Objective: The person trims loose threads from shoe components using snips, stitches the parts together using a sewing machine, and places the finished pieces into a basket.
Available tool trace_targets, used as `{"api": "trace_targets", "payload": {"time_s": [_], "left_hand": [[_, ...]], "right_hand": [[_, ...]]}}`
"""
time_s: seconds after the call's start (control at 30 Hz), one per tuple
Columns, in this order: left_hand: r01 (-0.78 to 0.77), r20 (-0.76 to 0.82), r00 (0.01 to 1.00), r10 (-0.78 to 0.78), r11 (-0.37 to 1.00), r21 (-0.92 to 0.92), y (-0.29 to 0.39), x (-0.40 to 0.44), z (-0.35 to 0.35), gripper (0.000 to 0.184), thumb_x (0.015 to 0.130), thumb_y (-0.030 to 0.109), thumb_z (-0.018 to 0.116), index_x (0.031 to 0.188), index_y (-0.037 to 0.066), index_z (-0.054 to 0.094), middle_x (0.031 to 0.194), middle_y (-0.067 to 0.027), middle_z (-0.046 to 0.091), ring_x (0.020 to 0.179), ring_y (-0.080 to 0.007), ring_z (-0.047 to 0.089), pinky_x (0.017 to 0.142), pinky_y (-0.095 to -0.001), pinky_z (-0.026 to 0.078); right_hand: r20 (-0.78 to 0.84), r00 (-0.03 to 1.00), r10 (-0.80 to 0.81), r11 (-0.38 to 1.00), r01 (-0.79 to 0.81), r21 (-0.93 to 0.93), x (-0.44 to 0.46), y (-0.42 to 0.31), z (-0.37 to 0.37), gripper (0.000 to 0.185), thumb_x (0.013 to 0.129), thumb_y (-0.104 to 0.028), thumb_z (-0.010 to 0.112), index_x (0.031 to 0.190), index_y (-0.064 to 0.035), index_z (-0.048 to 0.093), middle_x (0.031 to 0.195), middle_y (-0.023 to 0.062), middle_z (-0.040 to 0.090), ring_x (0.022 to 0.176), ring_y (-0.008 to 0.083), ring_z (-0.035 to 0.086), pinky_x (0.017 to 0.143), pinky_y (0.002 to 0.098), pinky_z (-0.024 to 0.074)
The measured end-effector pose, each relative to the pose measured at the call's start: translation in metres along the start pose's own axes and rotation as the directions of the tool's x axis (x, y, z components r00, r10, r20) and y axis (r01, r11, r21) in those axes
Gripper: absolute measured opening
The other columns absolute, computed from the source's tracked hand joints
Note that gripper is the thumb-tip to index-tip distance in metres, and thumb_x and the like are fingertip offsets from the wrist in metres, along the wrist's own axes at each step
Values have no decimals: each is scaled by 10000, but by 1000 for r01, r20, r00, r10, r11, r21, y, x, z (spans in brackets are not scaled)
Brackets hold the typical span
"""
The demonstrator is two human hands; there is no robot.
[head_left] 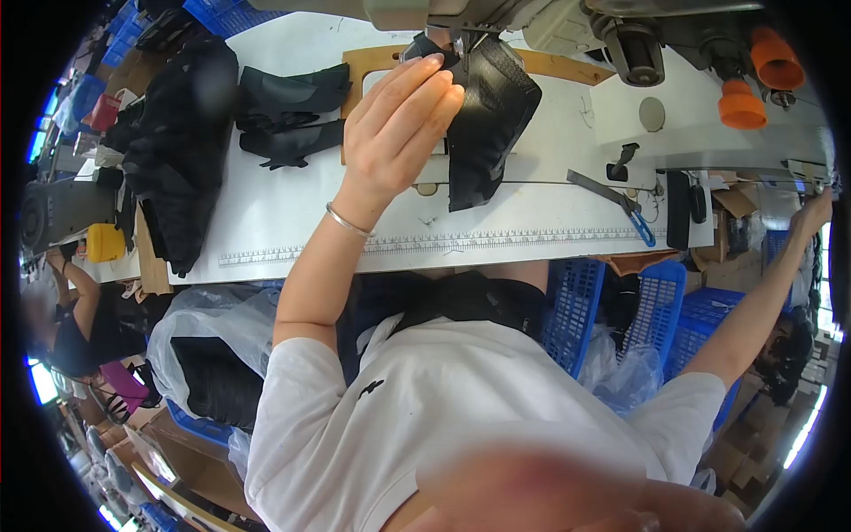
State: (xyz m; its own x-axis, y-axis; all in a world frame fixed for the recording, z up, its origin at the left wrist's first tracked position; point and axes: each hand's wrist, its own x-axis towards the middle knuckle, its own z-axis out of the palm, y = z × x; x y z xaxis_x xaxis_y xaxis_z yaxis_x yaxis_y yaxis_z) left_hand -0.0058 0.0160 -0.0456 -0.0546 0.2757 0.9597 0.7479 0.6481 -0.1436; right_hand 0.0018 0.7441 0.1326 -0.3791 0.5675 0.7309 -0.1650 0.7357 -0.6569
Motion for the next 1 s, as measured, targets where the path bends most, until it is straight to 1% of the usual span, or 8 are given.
{"api": "trace_targets", "payload": {"time_s": [0.23, 0.33, 0.5, 0.67, 0.77, 0.83, 0.9, 1.0], "left_hand": [[0, -2, 1000, 0, 1000, -3, 0, 0, -1, 210, 683, 22, 725, 891, 0, 725, 954, -93, 685, 997, -283, 707, 848, -377, 629], [-5, -9, 1000, 5, 1000, -6, -1, 0, 0, 206, 682, 22, 726, 886, 0, 725, 951, -92, 686, 996, -285, 707, 850, -378, 629], [-3, -7, 1000, 3, 1000, -8, -1, 0, -1, 198, 689, 23, 727, 885, 0, 726, 950, -94, 687, 997, -284, 707, 856, -380, 628], [-1, -2, 1000, 1, 1000, -13, -1, 0, -1, 186, 700, 24, 724, 884, 1, 725, 953, -94, 689, 994, -282, 707, 862, -382, 628], [-6, -7, 1000, 5, 1000, -19, -2, 1, -1, 180, 703, 25, 722, 881, 2, 725, 955, -93, 691, 993, -280, 707, 864, -382, 628], [-12, -8, 1000, 12, 1000, -26, -3, 1, -1, 177, 704, 25, 722, 880, 2, 725, 957, -92, 692, 993, -278, 707, 864, -381, 628], [-1, -6, 1000, 1, 1000, -27, -2, 0, -1, 175, 705, 25, 721, 879, 3, 725, 959, -90, 692, 996, -277, 707, 867, -382, 628], [6, -2, 1000, -6, 1000, -21, -2, -1, 0, 185, 697, 31, 725, 880, 5, 727, 966, -87, 696, 986, -276, 707, 854, -376, 626]], "right_hand": [[-84, 993, -82, 994, 88, 60, -32, 4, 15, 497, 1081, -332, 413, 1204, 106, 612, 1128, 177, 678, 958, 234, 641, 836, 336, 508], [-113, 989, -97, 992, 87, -88, -26, 17, 12, 480, 1080, -305, 409, 1191, 117, 609, 1107, 174, 677, 933, 222, 634, 813, 322, 504], [-81, 992, -100, 994, 96, -50, -18, 39, 10, 467, 1088, -293, 387, 1143, 113, 612, 1084, 183, 673, 921, 211, 621, 797, 305, 495], [-99, 992, -80, 997, 78, -22, -33, 27, 17, 448, 1092, -285, 365, 1115, 95, 602, 1110, 197, 658, 955, 227, 631, 812, 324, 515], [-119, 983, -140, 988, 146, 47, -61, -5, 32, 447, 1096, -289, 353, 1155, 89, 584, 1159, 200, 647, 998, 253, 643, 847, 352, 539], [-94, 990, -109, 989, 117, 94, -56, 1, 31, 451, 1099, -293, 346, 1187, 89, 571, 1191, 198, 640, 1030, 274, 648, 879, 372, 550], [-62, 990, -124, 988, 117, -97, -56, 4, 28, 462, 1102, -296, 341, 1227, 92, 559, 1218, 199, 634, 1046, 276, 646, 908, 376, 546], [-86, 969, -233, 960, 215, -180, -65, 4, 30, 479, 1085, -342, 385, 1160, 72, 613, 1126, 185, 672, 969, 279, 659, 814, 374, 551]]}}
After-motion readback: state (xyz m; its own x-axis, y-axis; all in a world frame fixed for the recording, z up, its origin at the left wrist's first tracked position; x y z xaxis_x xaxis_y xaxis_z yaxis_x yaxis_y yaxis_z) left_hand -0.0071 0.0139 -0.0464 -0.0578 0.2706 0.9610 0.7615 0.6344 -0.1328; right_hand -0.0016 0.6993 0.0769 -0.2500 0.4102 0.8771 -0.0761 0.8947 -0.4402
